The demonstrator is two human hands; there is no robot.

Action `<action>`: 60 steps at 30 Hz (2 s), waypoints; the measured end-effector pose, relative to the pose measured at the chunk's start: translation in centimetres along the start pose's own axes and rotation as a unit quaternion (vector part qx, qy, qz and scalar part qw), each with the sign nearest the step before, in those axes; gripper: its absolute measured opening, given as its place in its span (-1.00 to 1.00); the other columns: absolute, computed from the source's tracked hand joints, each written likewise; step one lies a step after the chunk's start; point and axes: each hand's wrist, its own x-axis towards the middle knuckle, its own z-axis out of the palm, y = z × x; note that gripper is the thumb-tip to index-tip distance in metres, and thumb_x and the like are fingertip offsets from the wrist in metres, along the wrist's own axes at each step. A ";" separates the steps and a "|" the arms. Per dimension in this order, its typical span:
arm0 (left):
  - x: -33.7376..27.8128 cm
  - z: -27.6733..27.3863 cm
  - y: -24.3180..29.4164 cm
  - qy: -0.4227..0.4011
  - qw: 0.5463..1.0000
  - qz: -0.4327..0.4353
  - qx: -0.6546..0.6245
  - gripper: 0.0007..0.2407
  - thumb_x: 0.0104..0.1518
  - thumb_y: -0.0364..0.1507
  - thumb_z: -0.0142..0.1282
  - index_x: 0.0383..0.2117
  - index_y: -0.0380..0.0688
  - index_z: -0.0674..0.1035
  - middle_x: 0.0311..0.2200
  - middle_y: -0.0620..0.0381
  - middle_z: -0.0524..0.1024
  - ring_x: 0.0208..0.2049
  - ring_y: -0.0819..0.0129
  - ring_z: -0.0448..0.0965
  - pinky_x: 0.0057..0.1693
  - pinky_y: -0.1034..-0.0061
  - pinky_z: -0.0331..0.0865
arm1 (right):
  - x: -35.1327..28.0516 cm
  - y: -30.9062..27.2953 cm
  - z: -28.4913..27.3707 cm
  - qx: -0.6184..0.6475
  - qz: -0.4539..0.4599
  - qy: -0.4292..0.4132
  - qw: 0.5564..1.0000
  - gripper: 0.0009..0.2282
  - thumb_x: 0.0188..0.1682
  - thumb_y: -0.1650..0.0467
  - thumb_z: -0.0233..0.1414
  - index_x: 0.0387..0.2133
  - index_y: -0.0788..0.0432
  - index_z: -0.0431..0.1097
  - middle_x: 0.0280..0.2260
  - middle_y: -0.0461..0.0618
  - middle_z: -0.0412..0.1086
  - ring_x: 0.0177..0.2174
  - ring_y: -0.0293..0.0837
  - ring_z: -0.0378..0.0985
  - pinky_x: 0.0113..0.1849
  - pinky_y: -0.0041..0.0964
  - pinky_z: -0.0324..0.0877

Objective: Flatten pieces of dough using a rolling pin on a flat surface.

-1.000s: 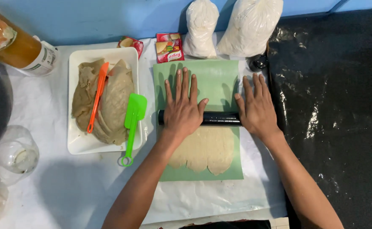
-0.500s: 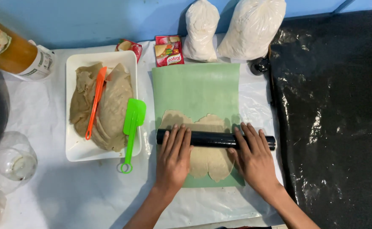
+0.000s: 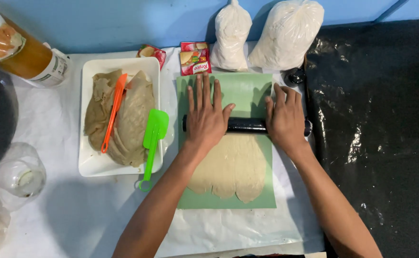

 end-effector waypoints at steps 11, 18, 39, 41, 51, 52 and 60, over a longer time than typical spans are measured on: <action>-2.7 -2.2 -0.2 -0.071 0.988 0.093 -0.105 -0.55 0.00 -0.24 0.30 -0.03 -0.25 0.53 -0.19 -0.04 0.47 -0.08 0.03 0.44 0.05 0.17 0.30 | -2.7 -1.5 -1.4 0.183 0.045 0.175 0.967 -0.88 0.27 0.51 -0.06 -0.09 0.31 0.42 -0.15 0.18 0.41 -0.17 0.10 0.49 -0.11 -0.09 0.39; -4.1 -4.9 0.5 -0.036 0.991 0.087 -0.098 -0.58 0.10 -0.21 0.29 -0.05 -0.25 0.49 -0.20 -0.05 0.49 -0.10 0.05 0.46 0.06 0.19 0.32 | -9.2 -2.6 -2.9 0.135 0.109 0.181 0.968 -0.80 0.15 0.48 0.12 -0.07 0.39 0.32 -0.11 0.21 0.36 -0.12 0.08 0.45 -0.10 -0.13 0.37; -13.5 -5.5 5.3 -0.113 0.992 -0.023 -0.046 -0.44 0.30 -0.21 -0.05 0.34 -0.37 0.25 0.41 -0.19 0.11 0.44 -0.02 0.04 0.42 -0.14 -0.14 | -11.2 -6.5 -3.5 -0.031 -0.037 -0.106 0.993 -0.45 0.11 0.21 -0.14 0.29 0.35 0.15 0.29 0.34 0.13 0.28 0.23 0.14 0.24 0.09 0.05; -10.7 -4.8 4.5 -0.109 0.993 -0.028 -0.027 -0.43 0.30 -0.20 -0.07 0.35 -0.36 0.22 0.42 -0.22 0.05 0.46 -0.03 -0.01 0.43 -0.14 -0.19 | -8.7 -6.0 -3.1 -0.037 -0.037 -0.108 0.993 -0.49 0.13 0.24 -0.15 0.29 0.32 0.17 0.30 0.37 0.10 0.29 0.27 0.10 0.25 0.10 0.03; -11.9 -6.5 5.2 -0.083 0.995 -0.029 -0.054 -0.36 0.24 -0.17 0.03 0.33 -0.42 0.20 0.41 -0.34 -0.01 0.45 -0.16 -0.06 0.42 -0.15 -0.16 | -10.1 -7.3 -4.4 -0.019 -0.035 -0.080 0.996 -0.47 0.09 0.20 -0.09 0.21 0.37 0.21 0.26 0.49 0.09 0.26 0.37 0.10 0.23 0.13 0.06; -13.4 -6.7 5.5 -0.085 0.994 -0.028 -0.056 -0.36 0.24 -0.17 0.03 0.33 -0.42 0.20 0.41 -0.34 -0.01 0.45 -0.16 -0.06 0.42 -0.15 -0.16 | -11.2 -7.4 -4.6 -0.020 -0.033 -0.082 0.996 -0.47 0.09 0.20 -0.09 0.21 0.37 0.21 0.26 0.49 0.09 0.26 0.37 0.10 0.23 0.13 0.06; -19.1 -6.9 4.9 -0.014 0.996 -0.057 -0.072 -0.63 0.23 -0.51 0.14 0.17 -0.28 0.49 0.24 -0.05 0.40 0.34 0.03 0.34 0.41 0.12 0.23 | -16.9 -7.9 -4.0 0.044 -0.015 -0.068 0.997 -0.63 0.05 0.35 0.07 0.14 0.14 0.38 0.19 0.13 0.30 0.21 0.07 0.32 0.25 0.05 0.24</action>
